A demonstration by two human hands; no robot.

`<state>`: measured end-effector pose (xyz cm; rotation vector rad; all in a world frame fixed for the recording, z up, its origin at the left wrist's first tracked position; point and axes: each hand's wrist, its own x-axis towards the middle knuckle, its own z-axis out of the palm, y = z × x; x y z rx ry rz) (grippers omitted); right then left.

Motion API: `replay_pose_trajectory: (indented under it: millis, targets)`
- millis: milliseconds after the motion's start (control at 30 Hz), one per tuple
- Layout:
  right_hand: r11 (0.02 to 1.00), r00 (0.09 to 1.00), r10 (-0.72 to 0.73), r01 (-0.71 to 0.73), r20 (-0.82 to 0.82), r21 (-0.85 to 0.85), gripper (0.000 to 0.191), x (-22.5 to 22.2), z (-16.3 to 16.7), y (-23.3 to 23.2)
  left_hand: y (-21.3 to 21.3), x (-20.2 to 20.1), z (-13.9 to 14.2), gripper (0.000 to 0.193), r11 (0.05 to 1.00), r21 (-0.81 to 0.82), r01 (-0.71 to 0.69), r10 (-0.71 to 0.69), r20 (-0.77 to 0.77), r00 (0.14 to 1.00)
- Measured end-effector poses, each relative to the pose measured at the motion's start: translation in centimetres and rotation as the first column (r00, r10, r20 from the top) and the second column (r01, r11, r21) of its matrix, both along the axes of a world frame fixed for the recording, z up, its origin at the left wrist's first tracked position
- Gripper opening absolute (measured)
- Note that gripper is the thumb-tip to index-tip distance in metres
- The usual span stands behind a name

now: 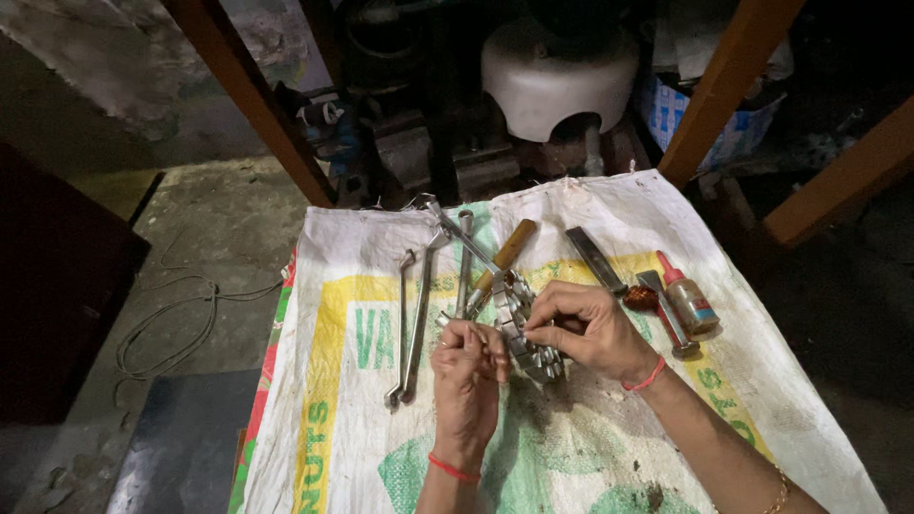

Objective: The person assembles a bicycle freewheel on a workbench, fitting ratchet pawls and springs into the sprocket body by hand, pressing components into place, and using wrenches to tighten and adjust the assembly. They pick up small parts one at a time and reposition the freewheel while working.

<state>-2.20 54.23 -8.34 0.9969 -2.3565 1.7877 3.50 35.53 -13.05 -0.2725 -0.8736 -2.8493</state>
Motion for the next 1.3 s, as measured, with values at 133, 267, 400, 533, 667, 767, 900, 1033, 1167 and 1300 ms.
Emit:
replay_pose_trajectory:
  millis: [133,267,400,533,667,767,900,1033,1167,1300]
  targets:
    - [0.999,0.999,0.031,-0.032,-0.030,-0.010,0.006,-0.1,0.3,0.0,-0.1,-0.4,-0.6,0.020,0.998,0.010,0.056,-0.055,-0.070,0.996]
    - [0.999,0.998,0.053,-0.053,-0.017,-0.006,0.006,-0.3,0.5,-0.1,-0.2,-0.8,-1.0,0.018,0.999,-0.033,0.034,-0.034,0.005,0.999]
    - [0.998,0.998,0.066,-0.065,-0.025,0.012,0.006,-0.1,0.9,-0.2,-0.2,-1.3,-1.4,0.019,0.999,-0.051,0.019,-0.019,0.002,1.000]
    - [0.989,0.980,-0.029,0.057,-0.194,0.137,0.005,0.4,2.0,-0.5,-0.2,-2.1,-1.9,0.016,0.996,-0.058,-0.074,0.072,-0.048,0.996]
    - [0.986,0.923,-0.066,0.118,-0.378,0.116,0.008,-0.5,3.4,-1.5,0.0,-2.3,-2.1,0.016,0.996,-0.077,-0.043,0.043,0.005,0.999]
    - [0.973,0.943,-0.162,0.202,-0.289,0.113,0.008,-1.2,3.6,-2.3,0.1,-2.4,-2.0,0.018,0.992,-0.108,-0.070,0.077,0.057,0.995]
    - [0.960,0.961,-0.207,0.235,-0.183,0.152,0.010,-1.5,2.8,-1.7,0.0,-2.7,-1.8,0.021,0.977,-0.185,-0.108,0.123,0.070,0.990]
    - [0.969,0.970,-0.235,0.239,-0.057,0.063,0.010,-1.2,0.6,-0.9,0.3,-3.2,-1.8,0.024,0.958,-0.250,-0.137,0.174,0.129,0.976]
    - [0.962,0.964,-0.255,0.260,-0.070,0.081,0.008,-1.8,-1.5,-0.2,0.2,-3.5,-1.7,0.022,0.943,-0.306,-0.129,0.194,0.191,0.962]
    - [0.943,0.949,-0.308,0.314,-0.063,0.113,0.007,-2.0,-2.3,2.1,-0.7,-2.6,-1.5,0.013,0.895,-0.385,-0.225,0.302,0.151,0.941]
